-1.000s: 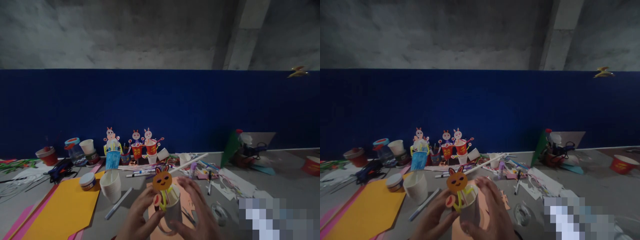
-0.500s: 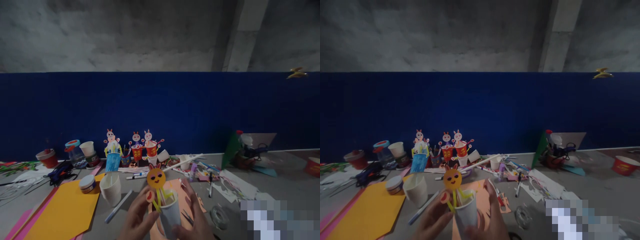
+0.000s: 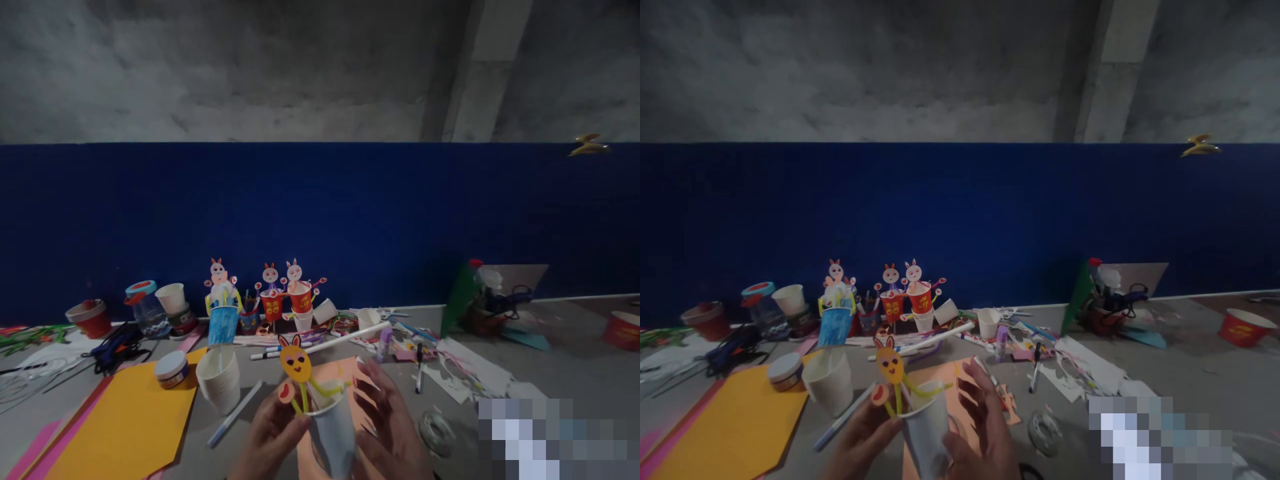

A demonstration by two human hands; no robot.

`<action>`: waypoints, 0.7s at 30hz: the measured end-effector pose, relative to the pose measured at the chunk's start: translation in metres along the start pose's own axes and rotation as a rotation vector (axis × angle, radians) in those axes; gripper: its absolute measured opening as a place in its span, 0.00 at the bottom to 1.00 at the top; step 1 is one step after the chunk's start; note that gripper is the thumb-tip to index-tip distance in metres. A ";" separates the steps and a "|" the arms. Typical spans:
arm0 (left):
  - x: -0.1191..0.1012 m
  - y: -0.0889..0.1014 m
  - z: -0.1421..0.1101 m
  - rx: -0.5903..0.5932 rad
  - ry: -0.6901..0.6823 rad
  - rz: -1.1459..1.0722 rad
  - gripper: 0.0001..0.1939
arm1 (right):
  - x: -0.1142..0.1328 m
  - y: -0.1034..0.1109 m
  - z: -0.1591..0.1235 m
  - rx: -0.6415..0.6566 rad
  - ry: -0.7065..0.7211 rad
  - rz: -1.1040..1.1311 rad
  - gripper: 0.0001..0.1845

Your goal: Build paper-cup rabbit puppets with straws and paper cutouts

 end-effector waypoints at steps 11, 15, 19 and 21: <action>-0.002 0.001 -0.004 0.104 -0.064 0.053 0.12 | 0.007 0.017 0.012 -0.111 -0.112 0.027 0.28; 0.010 0.012 -0.008 0.101 -0.065 0.016 0.16 | -0.006 0.022 0.015 -0.092 -0.193 -0.055 0.20; 0.015 0.014 -0.014 0.086 -0.021 -0.022 0.15 | -0.015 0.011 0.014 -0.037 -0.226 0.010 0.16; 0.011 0.010 -0.016 0.110 -0.016 -0.026 0.14 | -0.013 0.004 0.015 0.001 -0.220 0.042 0.15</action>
Point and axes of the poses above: each hand's wrist, its own z-axis towards the middle knuckle, its own y-axis out of the back of the hand, x = y × z, the point moved 4 cm from there along z, towards the middle knuckle
